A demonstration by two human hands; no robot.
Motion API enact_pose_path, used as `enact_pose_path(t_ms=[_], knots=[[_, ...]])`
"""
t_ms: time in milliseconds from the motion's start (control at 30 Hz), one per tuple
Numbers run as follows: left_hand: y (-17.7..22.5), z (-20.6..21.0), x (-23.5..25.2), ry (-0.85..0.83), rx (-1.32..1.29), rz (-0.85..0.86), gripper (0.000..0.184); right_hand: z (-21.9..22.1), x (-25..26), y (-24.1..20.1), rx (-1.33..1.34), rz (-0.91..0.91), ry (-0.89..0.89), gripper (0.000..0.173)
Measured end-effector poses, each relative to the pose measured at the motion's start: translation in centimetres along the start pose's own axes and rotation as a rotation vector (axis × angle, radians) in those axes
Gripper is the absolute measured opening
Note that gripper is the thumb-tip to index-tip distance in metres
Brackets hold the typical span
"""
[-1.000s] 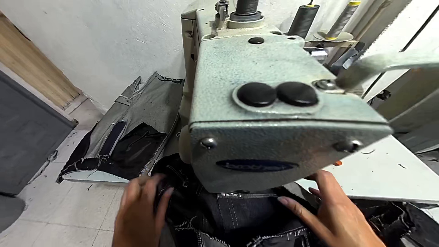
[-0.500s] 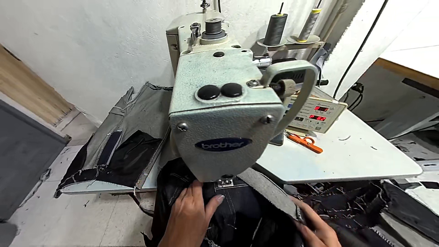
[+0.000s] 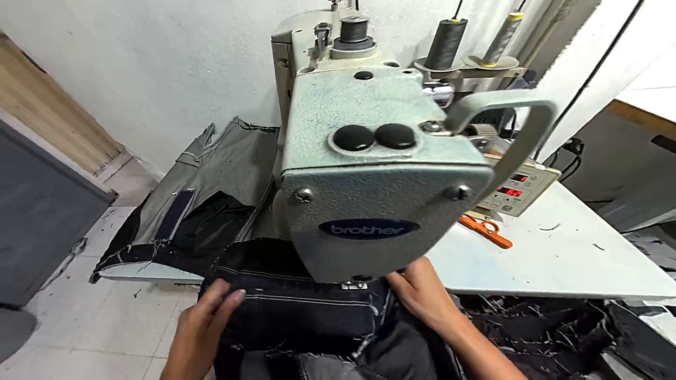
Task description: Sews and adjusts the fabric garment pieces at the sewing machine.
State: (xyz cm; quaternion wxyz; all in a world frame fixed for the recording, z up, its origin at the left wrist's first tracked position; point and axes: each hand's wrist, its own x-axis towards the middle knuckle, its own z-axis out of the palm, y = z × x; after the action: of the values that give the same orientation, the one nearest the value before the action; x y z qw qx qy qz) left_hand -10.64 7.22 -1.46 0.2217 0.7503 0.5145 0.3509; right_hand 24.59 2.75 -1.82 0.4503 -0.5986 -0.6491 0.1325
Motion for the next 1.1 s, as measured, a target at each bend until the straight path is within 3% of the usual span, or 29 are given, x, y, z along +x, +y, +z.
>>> enact_pose_path(t_ms=[67,367,533,800,967,1100], knots=[[-0.9,-0.3,0.0,0.070,-0.026,-0.033,0.033,0.6,1.0,-1.3,-0.065,-0.076,0.033,0.021],[-0.6,0.3,0.7,0.082,-0.040,0.006,0.032,-0.2,2.4,-1.1,-0.044,0.093,-0.040,0.016],[-0.2,-0.2,0.5,0.041,0.006,0.008,0.035,0.1,1.6,-0.6,-0.040,0.016,-0.005,0.028],[-0.3,-0.1,0.7,0.029,0.005,0.018,0.036,-0.1,1.2,-0.6,-0.031,0.042,0.005,0.029],[0.1,0.0,0.5,0.107,0.168,-0.007,0.041,-0.1,1.2,-0.8,0.006,0.062,-0.039,0.023],[3.8,-0.4,-0.6,0.196,0.357,0.198,0.030,-0.1,1.6,-0.6,0.043,0.070,-0.072,0.022]])
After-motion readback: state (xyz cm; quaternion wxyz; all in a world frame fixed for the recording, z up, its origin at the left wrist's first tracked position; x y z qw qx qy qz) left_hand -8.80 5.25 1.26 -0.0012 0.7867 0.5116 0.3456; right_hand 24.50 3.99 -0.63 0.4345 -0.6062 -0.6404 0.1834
